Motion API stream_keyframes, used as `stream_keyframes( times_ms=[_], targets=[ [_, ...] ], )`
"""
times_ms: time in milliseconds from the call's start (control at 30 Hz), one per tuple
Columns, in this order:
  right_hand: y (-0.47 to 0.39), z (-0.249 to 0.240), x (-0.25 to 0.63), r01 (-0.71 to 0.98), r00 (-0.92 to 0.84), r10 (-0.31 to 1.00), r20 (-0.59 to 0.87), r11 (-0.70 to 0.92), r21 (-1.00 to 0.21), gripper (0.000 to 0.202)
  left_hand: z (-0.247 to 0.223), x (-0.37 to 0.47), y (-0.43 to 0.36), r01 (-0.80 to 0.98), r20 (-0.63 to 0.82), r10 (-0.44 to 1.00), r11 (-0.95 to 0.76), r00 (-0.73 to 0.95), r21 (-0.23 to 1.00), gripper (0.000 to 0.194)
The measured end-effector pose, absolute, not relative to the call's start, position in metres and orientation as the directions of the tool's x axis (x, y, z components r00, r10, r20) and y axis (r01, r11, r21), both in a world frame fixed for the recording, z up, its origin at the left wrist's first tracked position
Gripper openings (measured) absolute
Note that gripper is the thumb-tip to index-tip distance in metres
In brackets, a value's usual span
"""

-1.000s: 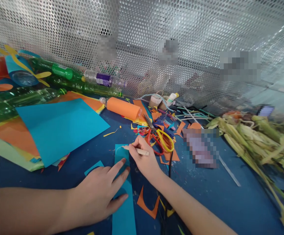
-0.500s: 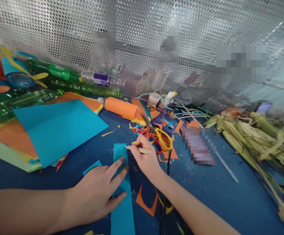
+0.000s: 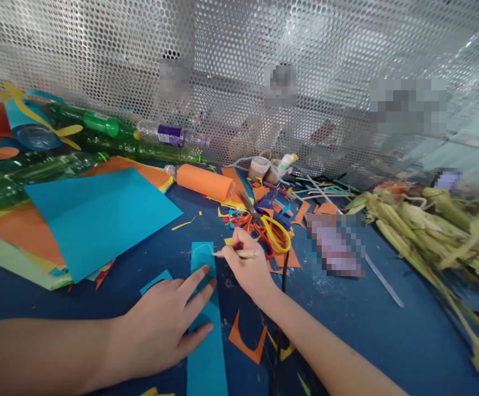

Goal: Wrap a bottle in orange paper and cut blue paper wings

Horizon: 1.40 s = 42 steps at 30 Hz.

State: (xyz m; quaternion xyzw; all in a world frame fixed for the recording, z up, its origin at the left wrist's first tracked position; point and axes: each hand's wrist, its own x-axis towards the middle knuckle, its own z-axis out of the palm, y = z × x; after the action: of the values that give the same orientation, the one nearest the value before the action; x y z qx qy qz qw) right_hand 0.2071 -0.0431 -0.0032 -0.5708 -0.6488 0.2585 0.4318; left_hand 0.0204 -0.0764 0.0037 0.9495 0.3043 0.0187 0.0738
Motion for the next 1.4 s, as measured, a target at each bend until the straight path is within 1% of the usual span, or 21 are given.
stream_keyframes(
  times_ms=[567,633,700,733,800,867,933,1067,1400],
  targets=[
    [-0.0409,-0.0034,0.2092,0.51,0.018,0.968,0.248,0.205,-0.835,0.023,0.007,0.0196,-0.0792,0.588,-0.022,0.59,-0.799,0.807,0.129,0.054],
    [-0.0415,-0.0035,0.2086,0.475,0.075,0.965,0.25,0.186,-0.86,0.024,0.0071,0.0197,-0.0792,0.583,-0.015,0.586,-0.804,0.81,0.117,0.054],
    [-0.0422,-0.0028,0.207,0.386,0.14,0.964,0.228,0.159,-0.909,0.025,0.0077,0.0199,-0.079,0.578,-0.011,0.581,-0.808,0.814,0.109,0.054],
    [-0.0425,-0.002,0.2059,0.345,0.143,0.967,0.21,0.15,-0.926,0.025,0.0083,0.02,-0.079,0.578,-0.011,0.581,-0.809,0.814,0.108,0.054],
    [-0.0432,0.0,0.2034,0.31,0.064,0.981,0.181,0.153,-0.939,0.022,0.0095,0.0201,-0.0788,0.579,-0.014,0.581,-0.808,0.813,0.109,0.054],
    [-0.0437,0.0017,0.2011,0.333,-0.062,0.986,0.156,0.168,-0.928,0.017,0.0106,0.0203,-0.0787,0.579,-0.021,0.581,-0.807,0.814,0.114,0.053],
    [-0.044,0.0022,0.1998,0.355,-0.129,0.984,0.125,0.164,-0.92,0.016,0.011,0.0204,-0.0785,0.579,-0.025,0.58,-0.807,0.814,0.12,0.053],
    [-0.043,-0.0001,0.2004,0.362,-0.146,0.984,0.102,0.149,-0.92,0.02,0.0094,0.0204,-0.0783,0.576,-0.011,0.58,-0.808,0.815,0.124,0.054],
    [-0.0407,-0.003,0.201,0.355,-0.195,0.977,0.091,0.157,-0.921,0.021,0.0073,0.0195,-0.0789,0.573,-0.004,0.578,-0.809,0.816,0.132,0.055]
  ],
)
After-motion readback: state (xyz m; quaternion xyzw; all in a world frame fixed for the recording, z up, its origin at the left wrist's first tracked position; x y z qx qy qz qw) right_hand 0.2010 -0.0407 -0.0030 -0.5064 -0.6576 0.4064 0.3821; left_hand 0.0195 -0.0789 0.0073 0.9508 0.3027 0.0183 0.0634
